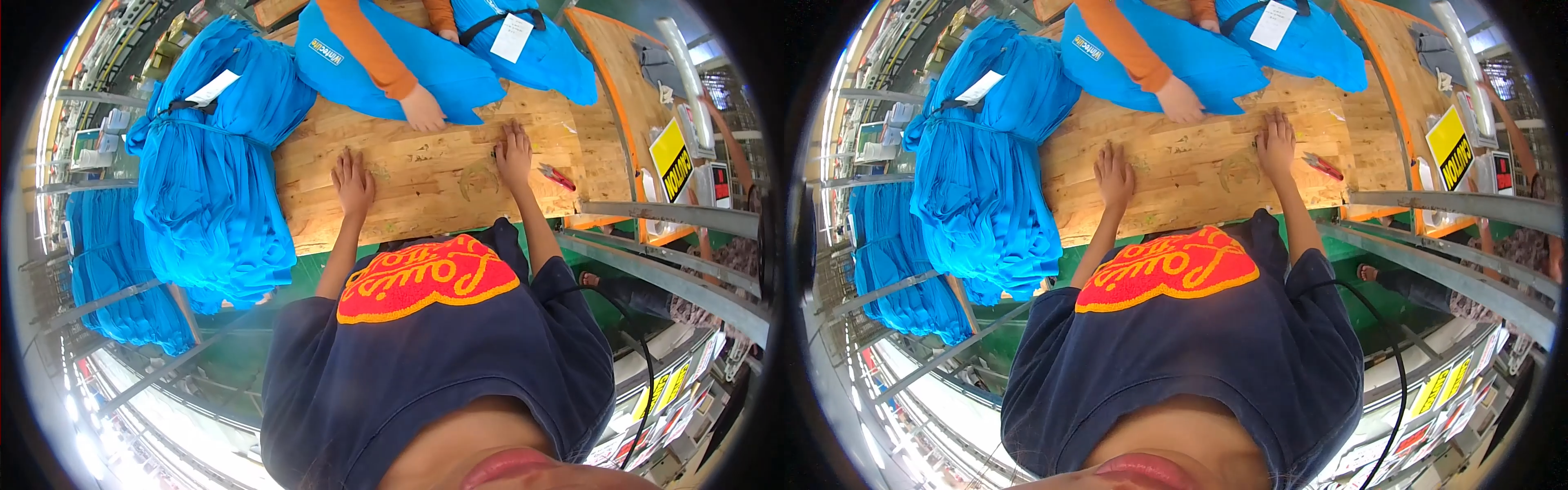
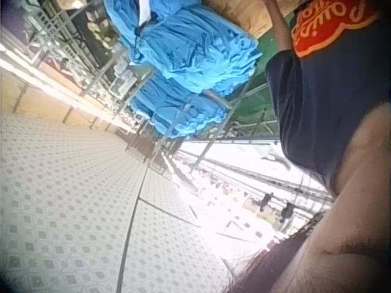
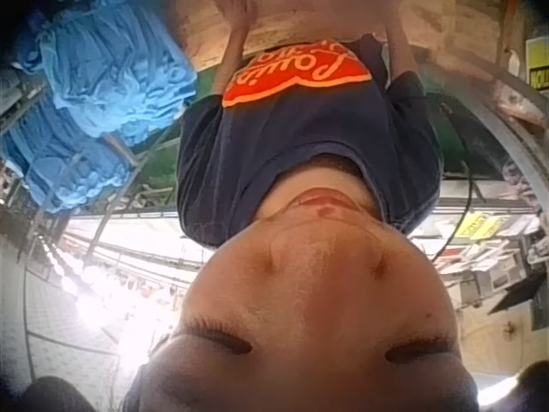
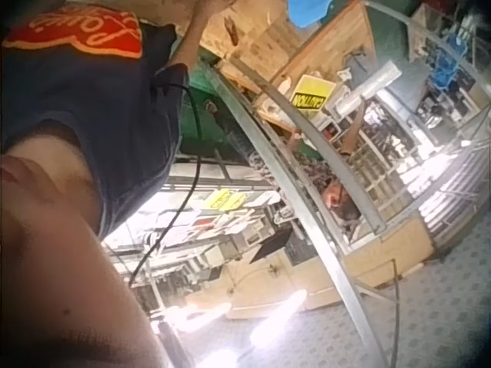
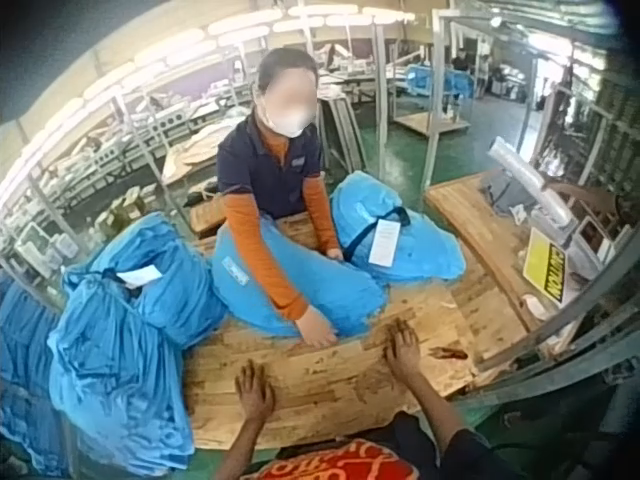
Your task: Wrapping printed signs in plastic and then sorting blue fabric items on a table.
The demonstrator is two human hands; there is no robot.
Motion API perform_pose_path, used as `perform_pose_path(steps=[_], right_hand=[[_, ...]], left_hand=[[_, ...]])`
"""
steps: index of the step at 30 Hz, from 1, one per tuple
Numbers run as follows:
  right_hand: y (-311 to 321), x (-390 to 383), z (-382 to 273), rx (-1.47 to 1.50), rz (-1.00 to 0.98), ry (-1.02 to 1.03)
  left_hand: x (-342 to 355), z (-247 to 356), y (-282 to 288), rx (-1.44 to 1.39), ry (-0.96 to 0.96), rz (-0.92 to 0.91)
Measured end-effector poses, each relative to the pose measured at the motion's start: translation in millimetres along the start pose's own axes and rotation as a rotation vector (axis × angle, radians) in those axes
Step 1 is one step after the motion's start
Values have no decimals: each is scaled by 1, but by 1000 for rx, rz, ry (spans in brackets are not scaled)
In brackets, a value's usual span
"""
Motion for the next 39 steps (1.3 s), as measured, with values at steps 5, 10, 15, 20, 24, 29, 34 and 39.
perform_pose_path(steps=[5, 10, 15, 20, 24, 29, 34, 39], right_hand=[[-1, 1, 1, 3, 19, 9], [-4, 0, 2, -13, 27, -13], [-3, -1, 2, -19, 19, -24], [-1, -1, 3, -20, 9, 4], [-2, -1, 4, -42, -8, -20], [-3, 0, 5, -35, -9, -2], [-1, -1, 5, -20, 5, 4], [4, 0, -3, -7, 80, 5]], left_hand=[[0, -1, -3, -19, -29, 32], [1, -2, -5, -14, -38, 41], [0, -2, -6, -35, -30, 49], [0, -3, -7, -30, -43, 56], [1, -1, -7, -29, -36, 39], [0, -3, -7, -23, -39, 51], [1, -1, -6, -31, -33, 40], [0, 0, -6, -23, -37, 38]])
Point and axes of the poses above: each hand's wrist, its own x-axis towards the middle knuckle, its own y-axis out of the back of the hand, z = x × y, the point moved 1 cm from there along x, towards the middle knuckle, and after that the axes turned 1 degree about -z, right-handed, at the moved point
